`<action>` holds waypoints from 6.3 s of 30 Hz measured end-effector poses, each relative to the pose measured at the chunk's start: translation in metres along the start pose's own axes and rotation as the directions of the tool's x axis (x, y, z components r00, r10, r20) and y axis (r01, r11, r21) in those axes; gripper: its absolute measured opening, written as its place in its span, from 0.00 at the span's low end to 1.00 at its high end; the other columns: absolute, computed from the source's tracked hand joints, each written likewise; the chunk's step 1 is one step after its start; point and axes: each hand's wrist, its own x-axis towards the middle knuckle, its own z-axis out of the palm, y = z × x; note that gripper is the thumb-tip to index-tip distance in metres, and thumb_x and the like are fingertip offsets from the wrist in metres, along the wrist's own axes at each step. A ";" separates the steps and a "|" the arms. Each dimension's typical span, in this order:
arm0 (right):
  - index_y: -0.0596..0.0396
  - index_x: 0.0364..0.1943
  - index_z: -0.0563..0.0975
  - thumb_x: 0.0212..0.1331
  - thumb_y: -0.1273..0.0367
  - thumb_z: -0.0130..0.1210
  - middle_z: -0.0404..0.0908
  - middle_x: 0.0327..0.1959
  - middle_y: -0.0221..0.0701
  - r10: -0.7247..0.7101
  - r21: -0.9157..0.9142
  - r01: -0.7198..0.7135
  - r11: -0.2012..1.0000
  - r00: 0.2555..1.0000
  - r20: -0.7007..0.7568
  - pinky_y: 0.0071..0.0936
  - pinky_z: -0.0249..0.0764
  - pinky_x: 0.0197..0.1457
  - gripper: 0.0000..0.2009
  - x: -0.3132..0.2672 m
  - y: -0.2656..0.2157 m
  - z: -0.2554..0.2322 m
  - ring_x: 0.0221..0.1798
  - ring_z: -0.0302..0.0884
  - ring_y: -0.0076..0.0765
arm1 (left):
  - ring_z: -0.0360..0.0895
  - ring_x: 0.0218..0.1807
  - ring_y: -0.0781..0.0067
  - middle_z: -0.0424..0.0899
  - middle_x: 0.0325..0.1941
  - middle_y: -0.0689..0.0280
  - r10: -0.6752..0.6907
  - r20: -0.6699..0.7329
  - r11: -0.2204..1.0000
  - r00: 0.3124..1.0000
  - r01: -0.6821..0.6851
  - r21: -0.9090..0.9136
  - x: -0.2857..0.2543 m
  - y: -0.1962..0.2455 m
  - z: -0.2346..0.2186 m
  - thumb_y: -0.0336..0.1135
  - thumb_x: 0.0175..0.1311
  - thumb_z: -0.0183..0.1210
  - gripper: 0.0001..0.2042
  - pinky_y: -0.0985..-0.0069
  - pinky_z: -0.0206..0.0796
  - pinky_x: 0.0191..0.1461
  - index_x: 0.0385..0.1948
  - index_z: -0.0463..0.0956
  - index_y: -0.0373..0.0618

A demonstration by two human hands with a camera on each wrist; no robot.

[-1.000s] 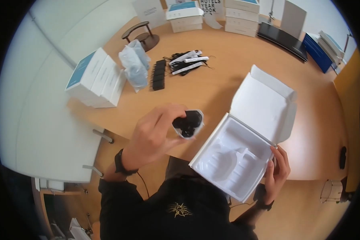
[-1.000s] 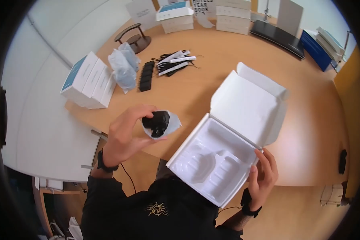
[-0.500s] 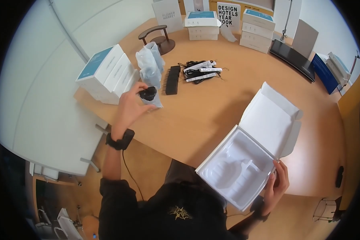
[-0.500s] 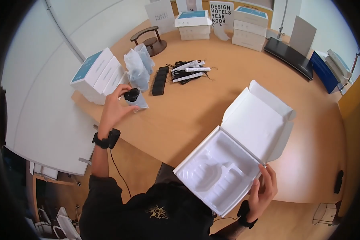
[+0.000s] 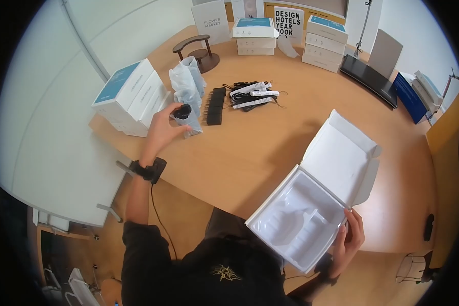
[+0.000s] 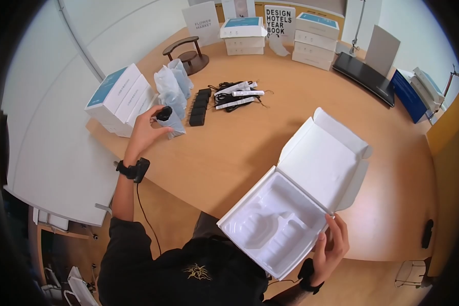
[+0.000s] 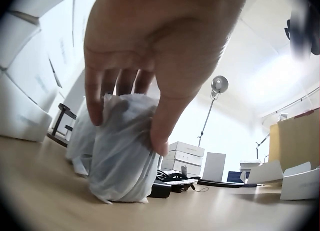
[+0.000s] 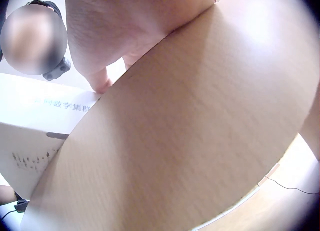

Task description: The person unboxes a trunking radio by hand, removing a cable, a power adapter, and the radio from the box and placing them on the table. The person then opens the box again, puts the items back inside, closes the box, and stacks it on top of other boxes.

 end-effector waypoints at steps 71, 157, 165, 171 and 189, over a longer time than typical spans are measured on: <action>0.65 0.56 0.79 0.66 0.72 0.56 0.77 0.65 0.47 0.159 0.465 -0.115 0.878 0.986 -0.058 0.36 0.72 0.67 0.16 0.003 -0.010 -0.007 0.62 0.79 0.41 | 0.61 0.78 0.49 0.62 0.76 0.45 0.599 0.450 0.663 0.663 -0.095 -0.743 -0.125 0.114 0.128 0.38 0.49 0.79 0.57 0.57 0.51 0.80 0.77 0.45 0.34; 0.60 0.45 0.79 0.45 0.82 0.69 0.82 0.44 0.43 -0.003 -0.164 -0.075 0.984 0.902 -0.431 0.33 0.78 0.50 0.19 -0.124 -0.032 0.053 0.47 0.82 0.46 | 0.75 0.61 0.43 0.77 0.62 0.46 0.680 0.012 0.722 0.733 -0.668 -0.180 -0.193 0.074 0.116 0.31 0.64 0.55 0.21 0.57 0.71 0.60 0.58 0.78 0.33; 0.64 0.42 0.81 0.45 0.82 0.69 0.84 0.41 0.44 -0.017 -0.107 -0.028 0.994 0.920 -0.392 0.31 0.78 0.46 0.17 -0.119 -0.033 0.049 0.42 0.83 0.43 | 0.60 0.78 0.40 0.63 0.77 0.44 0.523 0.290 0.812 0.802 -0.365 -0.456 -0.164 0.100 0.113 0.42 0.64 0.62 0.32 0.53 0.61 0.74 0.69 0.68 0.36; 0.62 0.40 0.83 0.44 0.79 0.73 0.85 0.38 0.41 -0.058 -0.102 0.016 0.995 0.903 -0.426 0.31 0.78 0.40 0.15 -0.117 -0.028 0.049 0.38 0.84 0.41 | 0.59 0.79 0.42 0.60 0.79 0.45 0.514 0.362 0.828 0.778 -0.340 -0.446 -0.162 0.105 0.113 0.41 0.63 0.61 0.32 0.55 0.61 0.74 0.69 0.68 0.35; 0.57 0.53 0.78 0.45 0.74 0.74 0.81 0.52 0.42 0.002 -0.057 -0.020 0.998 0.956 -0.293 0.34 0.79 0.42 0.27 -0.113 -0.024 0.041 0.39 0.82 0.44 | 0.60 0.79 0.45 0.62 0.78 0.45 0.493 0.290 0.838 0.820 -0.358 -0.412 -0.167 0.097 0.118 0.25 0.58 0.65 0.31 0.55 0.58 0.76 0.67 0.71 0.37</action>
